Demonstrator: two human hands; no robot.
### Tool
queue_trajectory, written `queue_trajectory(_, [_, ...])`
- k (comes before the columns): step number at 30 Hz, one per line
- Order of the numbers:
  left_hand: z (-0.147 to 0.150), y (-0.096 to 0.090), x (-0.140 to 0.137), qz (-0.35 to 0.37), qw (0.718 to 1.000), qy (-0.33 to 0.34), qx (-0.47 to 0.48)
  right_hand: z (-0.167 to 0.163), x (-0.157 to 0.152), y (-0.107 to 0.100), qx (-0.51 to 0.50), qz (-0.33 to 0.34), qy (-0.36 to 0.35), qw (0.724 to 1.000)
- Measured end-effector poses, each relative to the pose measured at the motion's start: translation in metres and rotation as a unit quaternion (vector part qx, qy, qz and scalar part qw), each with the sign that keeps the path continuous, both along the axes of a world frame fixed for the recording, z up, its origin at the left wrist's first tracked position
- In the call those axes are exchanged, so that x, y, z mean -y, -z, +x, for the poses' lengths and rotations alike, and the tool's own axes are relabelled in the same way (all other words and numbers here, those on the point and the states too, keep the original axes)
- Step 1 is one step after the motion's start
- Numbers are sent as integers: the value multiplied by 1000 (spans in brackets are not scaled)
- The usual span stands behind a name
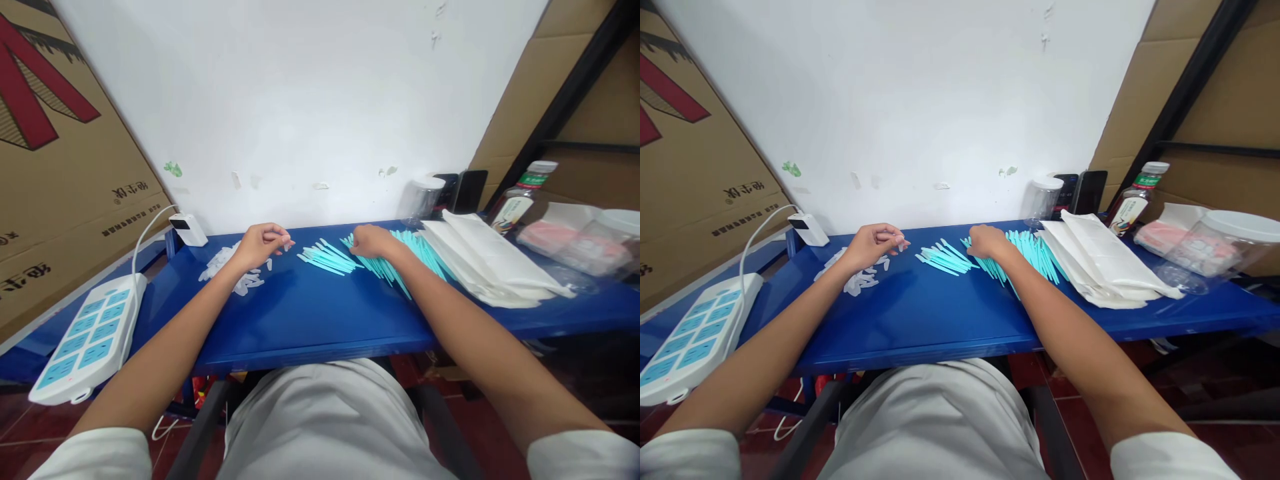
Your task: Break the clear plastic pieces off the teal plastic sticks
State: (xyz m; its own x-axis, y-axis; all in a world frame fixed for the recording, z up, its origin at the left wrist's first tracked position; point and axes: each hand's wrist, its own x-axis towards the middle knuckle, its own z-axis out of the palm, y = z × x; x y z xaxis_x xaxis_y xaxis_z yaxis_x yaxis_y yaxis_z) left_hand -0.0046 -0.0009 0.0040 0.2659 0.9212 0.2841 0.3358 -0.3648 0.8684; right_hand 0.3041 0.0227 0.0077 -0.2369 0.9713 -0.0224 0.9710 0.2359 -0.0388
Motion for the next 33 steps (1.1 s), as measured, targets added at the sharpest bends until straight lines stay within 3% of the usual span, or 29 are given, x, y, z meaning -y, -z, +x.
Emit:
queue_trajectory(5, [1, 0, 0, 2, 1000, -20, 17, 5, -3, -4, -46, 21, -23, 998])
queue_trajectory(8, [0, 4, -3, 4, 999, -26, 28, 6, -4, -7, -159, 26, -72, 984])
queue_trajectory(12, [-1, 8, -7, 18, 997, -50, 56, 1, 1, -9, -356, -33, -151, 922])
queue_trajectory(15, [-2, 10, -8, 12, 995, -62, 83, -3, 6, -12, -435, -79, -182, 878])
queue_trajectory(27, [-3, 12, -7, -21, 992, -65, 111, -6, 9, -14, -506, -119, -202, 830])
queue_trajectory(33, [-2, 12, -7, -24, 992, -50, 112, -7, 9, -14, -503, -123, -209, 830])
